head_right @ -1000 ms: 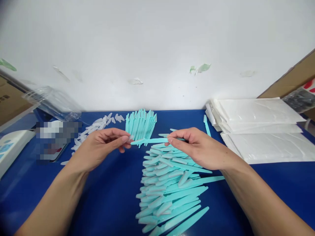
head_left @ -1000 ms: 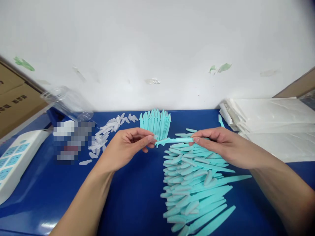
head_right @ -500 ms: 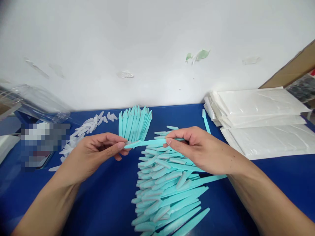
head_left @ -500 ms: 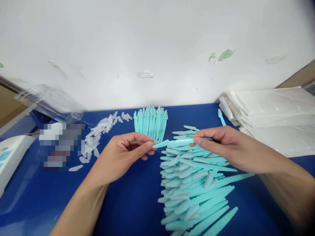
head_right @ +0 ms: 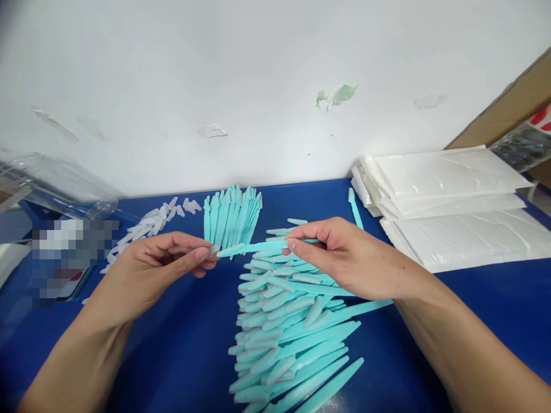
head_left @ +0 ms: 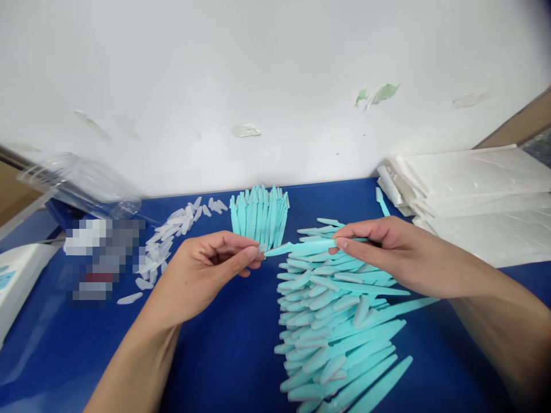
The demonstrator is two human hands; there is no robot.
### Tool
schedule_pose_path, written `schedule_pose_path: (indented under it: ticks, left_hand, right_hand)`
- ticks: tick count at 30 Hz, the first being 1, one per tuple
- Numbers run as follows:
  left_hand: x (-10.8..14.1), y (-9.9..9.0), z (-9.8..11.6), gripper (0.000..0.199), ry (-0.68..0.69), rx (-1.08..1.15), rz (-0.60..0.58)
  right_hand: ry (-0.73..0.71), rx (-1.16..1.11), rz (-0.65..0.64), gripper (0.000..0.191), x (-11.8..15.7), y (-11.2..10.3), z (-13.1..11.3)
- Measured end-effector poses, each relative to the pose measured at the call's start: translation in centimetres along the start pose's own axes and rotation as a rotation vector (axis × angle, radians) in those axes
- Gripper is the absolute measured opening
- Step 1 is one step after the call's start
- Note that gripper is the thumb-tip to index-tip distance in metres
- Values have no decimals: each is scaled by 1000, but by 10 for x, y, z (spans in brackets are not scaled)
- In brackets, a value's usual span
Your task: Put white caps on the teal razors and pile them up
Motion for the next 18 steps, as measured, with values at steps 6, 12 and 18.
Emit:
schedule_pose_path:
  ticks: [6, 12, 18]
  left_hand:
    - [2, 18, 0, 25, -14, 29, -59]
    - [5, 31, 2, 22, -5, 67, -35]
    - [9, 41, 3, 17, 51, -60, -103]
  right_hand:
    - [28, -6, -73, 35, -3, 9, -2]
    - [-76, 64, 53, 34, -3, 10, -9]
    - [-75, 183, 58, 33, -2, -16, 7]
Point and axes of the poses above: each hand's wrist, its own x-axis away from the middle knuckle, its own y-axis out of the palm, z = x × y, the point moved 4 cm from there along -x, towards the middle knuckle, and after that the axes turned 4 degrees about y, right-handed, at the moved point
